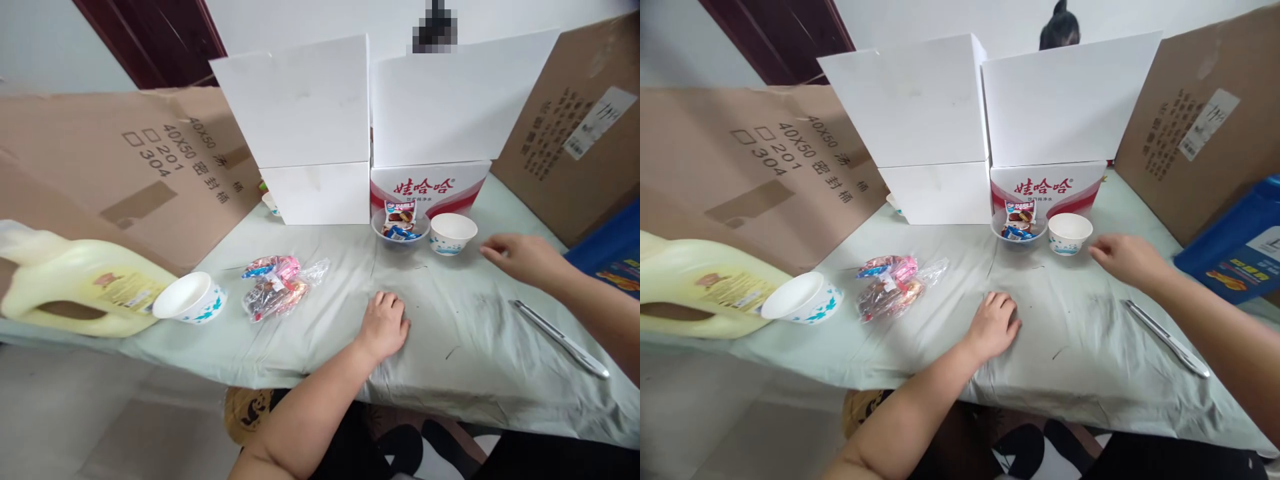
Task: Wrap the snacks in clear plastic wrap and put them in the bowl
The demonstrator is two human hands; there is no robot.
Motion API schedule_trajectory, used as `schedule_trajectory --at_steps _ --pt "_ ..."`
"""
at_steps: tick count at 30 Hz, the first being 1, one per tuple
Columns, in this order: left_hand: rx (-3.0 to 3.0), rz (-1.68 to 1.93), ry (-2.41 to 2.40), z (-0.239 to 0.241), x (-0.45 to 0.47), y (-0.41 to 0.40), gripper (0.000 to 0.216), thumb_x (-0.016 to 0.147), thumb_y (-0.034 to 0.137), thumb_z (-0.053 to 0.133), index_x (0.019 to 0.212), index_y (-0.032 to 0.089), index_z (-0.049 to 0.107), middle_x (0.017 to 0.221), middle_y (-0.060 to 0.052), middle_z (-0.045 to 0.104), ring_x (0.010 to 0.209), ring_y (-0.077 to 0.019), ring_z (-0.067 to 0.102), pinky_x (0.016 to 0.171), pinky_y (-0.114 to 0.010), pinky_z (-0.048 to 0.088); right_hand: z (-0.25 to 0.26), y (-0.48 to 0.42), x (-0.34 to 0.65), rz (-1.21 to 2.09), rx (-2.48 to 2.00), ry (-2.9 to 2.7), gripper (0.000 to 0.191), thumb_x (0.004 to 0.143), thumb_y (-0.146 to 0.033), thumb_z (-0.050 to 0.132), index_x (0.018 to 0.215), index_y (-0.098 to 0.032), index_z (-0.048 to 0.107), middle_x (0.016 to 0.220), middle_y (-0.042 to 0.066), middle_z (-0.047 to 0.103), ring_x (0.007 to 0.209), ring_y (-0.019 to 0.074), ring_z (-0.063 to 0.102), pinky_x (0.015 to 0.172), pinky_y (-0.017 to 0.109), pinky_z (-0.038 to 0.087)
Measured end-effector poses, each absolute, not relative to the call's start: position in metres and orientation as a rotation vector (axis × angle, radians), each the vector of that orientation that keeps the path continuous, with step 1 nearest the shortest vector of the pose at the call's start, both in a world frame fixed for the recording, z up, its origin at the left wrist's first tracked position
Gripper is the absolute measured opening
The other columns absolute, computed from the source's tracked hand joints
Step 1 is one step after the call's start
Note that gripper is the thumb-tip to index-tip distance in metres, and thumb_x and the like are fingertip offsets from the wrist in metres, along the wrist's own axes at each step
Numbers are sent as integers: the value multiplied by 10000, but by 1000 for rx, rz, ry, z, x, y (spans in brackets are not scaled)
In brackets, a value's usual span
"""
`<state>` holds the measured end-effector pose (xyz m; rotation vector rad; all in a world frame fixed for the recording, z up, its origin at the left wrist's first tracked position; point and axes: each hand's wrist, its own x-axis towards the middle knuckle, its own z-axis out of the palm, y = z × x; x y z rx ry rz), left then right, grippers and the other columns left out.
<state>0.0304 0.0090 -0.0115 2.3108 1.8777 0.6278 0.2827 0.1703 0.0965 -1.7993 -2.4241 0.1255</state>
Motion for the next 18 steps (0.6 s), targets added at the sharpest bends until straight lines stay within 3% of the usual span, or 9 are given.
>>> schedule_trajectory --at_steps 3,6,9,13,15,18 --pt "2253 664 1831 -4 28 6 161 833 232 654 979 164 653 1085 -98 643 1055 -271 563 939 -419 498 56 135 339 271 -1841 -2396 333 804 -536 511 901 -287 710 953 89 743 818 275 661 720 400 457" --pt "2141 832 1809 18 9 1 211 850 204 620 1057 168 636 1142 -91 650 1070 -231 598 969 -373 494 5 119 396 169 -1730 -2344 437 729 -640 551 937 -294 719 1026 148 730 936 344 660 800 482 459" --pt "2053 1031 2005 48 -35 -2 222 882 230 565 1090 179 625 1201 -92 633 1154 -227 570 1032 -365 447 -40 113 438 37 -1588 -2353 555 661 -719 602 1017 -304 703 1014 198 713 903 361 662 804 522 444" --pt "1687 872 2608 77 -121 0 413 833 341 623 1216 192 580 1349 -113 542 1292 -285 465 1117 -424 339 -67 102 451 -21 -1461 -2342 592 748 -755 496 1096 -301 647 970 206 697 869 327 658 802 509 449" --pt "1541 808 2724 83 -162 2 529 776 360 670 1252 154 565 1415 -184 468 1346 -385 388 1108 -534 302 -67 93 443 -133 -1448 -2327 594 823 -733 382 1127 -281 619 972 216 679 905 323 638 833 503 442" --pt "1327 638 2716 84 -207 5 523 657 360 749 1134 176 635 1303 -167 576 1269 -394 486 1030 -497 400 -62 79 427 -309 -1486 -2292 503 888 -611 321 1143 -271 589 993 208 672 957 334 611 900 494 429"
